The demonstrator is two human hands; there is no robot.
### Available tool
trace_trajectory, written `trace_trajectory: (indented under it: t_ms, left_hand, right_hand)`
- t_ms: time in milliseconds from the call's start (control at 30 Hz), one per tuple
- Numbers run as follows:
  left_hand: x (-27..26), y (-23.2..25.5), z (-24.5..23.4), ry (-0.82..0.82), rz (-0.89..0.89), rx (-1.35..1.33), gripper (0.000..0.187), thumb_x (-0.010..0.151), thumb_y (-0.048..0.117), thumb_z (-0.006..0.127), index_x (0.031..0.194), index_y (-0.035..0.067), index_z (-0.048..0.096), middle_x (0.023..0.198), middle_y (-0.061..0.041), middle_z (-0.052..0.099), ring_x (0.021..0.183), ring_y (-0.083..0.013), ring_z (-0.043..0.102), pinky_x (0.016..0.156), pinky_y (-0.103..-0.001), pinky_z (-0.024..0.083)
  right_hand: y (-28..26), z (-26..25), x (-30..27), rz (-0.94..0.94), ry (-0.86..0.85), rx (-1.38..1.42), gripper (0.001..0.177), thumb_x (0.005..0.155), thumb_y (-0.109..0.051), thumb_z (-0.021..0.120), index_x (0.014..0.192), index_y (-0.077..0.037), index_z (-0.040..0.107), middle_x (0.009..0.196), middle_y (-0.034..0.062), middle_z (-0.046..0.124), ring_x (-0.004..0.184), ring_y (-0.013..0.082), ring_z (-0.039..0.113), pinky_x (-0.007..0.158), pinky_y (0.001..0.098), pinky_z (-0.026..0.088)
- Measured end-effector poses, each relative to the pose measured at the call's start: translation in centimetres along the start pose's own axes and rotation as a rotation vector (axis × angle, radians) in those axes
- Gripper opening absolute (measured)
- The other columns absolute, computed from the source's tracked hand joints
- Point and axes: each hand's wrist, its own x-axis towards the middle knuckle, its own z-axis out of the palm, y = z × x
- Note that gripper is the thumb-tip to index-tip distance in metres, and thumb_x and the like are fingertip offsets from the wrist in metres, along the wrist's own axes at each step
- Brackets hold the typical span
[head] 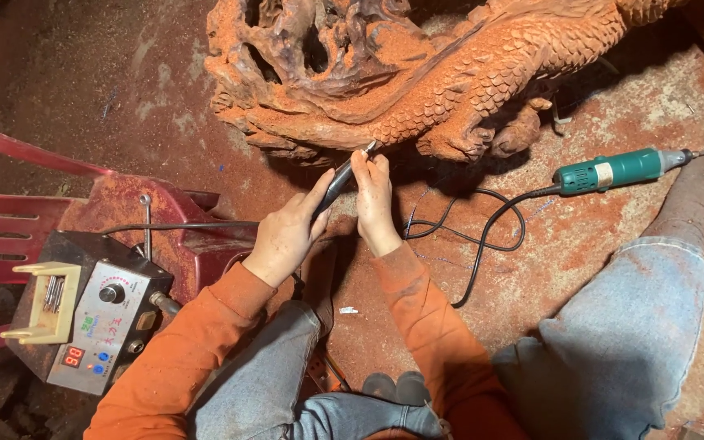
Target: Carving intricate details into a large wooden dragon sculpture using a handheld rotary tool
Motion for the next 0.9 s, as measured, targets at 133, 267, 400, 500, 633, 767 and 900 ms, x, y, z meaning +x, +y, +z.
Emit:
trace_trajectory:
  t_ms: [133,267,400,500,633,767,900]
  left_hand:
    - [0.1,-0.1,0.3,0.001,-0.010,-0.005,0.059,0.102,0.039,0.045,0.158,0.040,0.027,0.099,-0.011,0.065,0.086,-0.0427,0.072,0.078,-0.054,0.061]
    - [0.1,-0.3,1.0,0.031,-0.001,-0.020,0.058,0.103,0.040,0.044,0.159,0.039,0.027,0.099,-0.011,0.065,0.085,-0.0424,0.072,0.077,-0.054,0.061]
    - [-0.1,-0.2,1.2,0.030,-0.009,-0.048,0.059,0.103,0.040,0.044,0.159,0.039,0.025,0.101,-0.012,0.065,0.086,-0.0425,0.072,0.078,-0.054,0.061]
    - [-0.5,0.1,1.8,0.039,-0.015,-0.112,0.061,0.104,0.038,0.044,0.160,0.035,0.022,0.103,-0.014,0.064,0.087,-0.0447,0.071,0.078,-0.056,0.061]
    - [-0.5,1.3,1.6,-0.037,-0.069,-0.145,0.063,0.104,0.037,0.041,0.162,0.033,0.016,0.112,-0.015,0.065,0.092,-0.0445,0.072,0.082,-0.055,0.060]
    - [-0.3,2.2,1.5,-0.079,-0.108,-0.155,0.065,0.104,0.037,0.039,0.162,0.033,0.012,0.118,-0.016,0.065,0.095,-0.0449,0.071,0.085,-0.056,0.059]
    - [-0.3,2.5,1.9,-0.084,-0.116,-0.152,0.065,0.105,0.035,0.039,0.163,0.031,0.011,0.118,-0.018,0.064,0.094,-0.0469,0.071,0.084,-0.057,0.058]
  right_hand:
    - [-0.3,0.2,0.1,-0.008,0.012,0.013,0.044,0.099,-0.043,0.066,0.114,-0.005,0.050,0.100,0.0043,0.045,0.101,0.0173,0.049,0.101,0.0384,0.045]
    - [0.0,0.2,0.2,-0.017,0.019,0.000,0.040,0.101,-0.039,0.066,0.115,-0.005,0.051,0.099,0.0029,0.047,0.101,0.0155,0.050,0.099,0.0350,0.047]
    - [0.3,0.5,0.0,-0.017,0.011,0.007,0.046,0.100,-0.040,0.067,0.120,-0.002,0.050,0.101,0.0060,0.048,0.101,0.0178,0.049,0.101,0.0401,0.047]
    - [0.7,-0.4,0.3,-0.018,-0.005,-0.038,0.049,0.100,-0.045,0.066,0.120,-0.002,0.051,0.100,0.0078,0.051,0.103,0.0189,0.054,0.100,0.0426,0.048]
    - [0.2,-0.6,0.7,-0.014,0.006,-0.092,0.051,0.098,-0.048,0.066,0.114,-0.002,0.049,0.093,0.0072,0.050,0.093,0.0211,0.055,0.092,0.0417,0.050]
    - [0.3,-0.9,1.2,-0.014,0.024,-0.098,0.045,0.098,-0.048,0.066,0.104,-0.005,0.053,0.088,0.0051,0.053,0.089,0.0183,0.055,0.087,0.0358,0.049]
    - [-0.3,-1.3,1.2,-0.020,0.020,-0.143,0.044,0.097,-0.050,0.066,0.098,-0.007,0.054,0.083,0.0055,0.055,0.084,0.0186,0.056,0.081,0.0349,0.050]
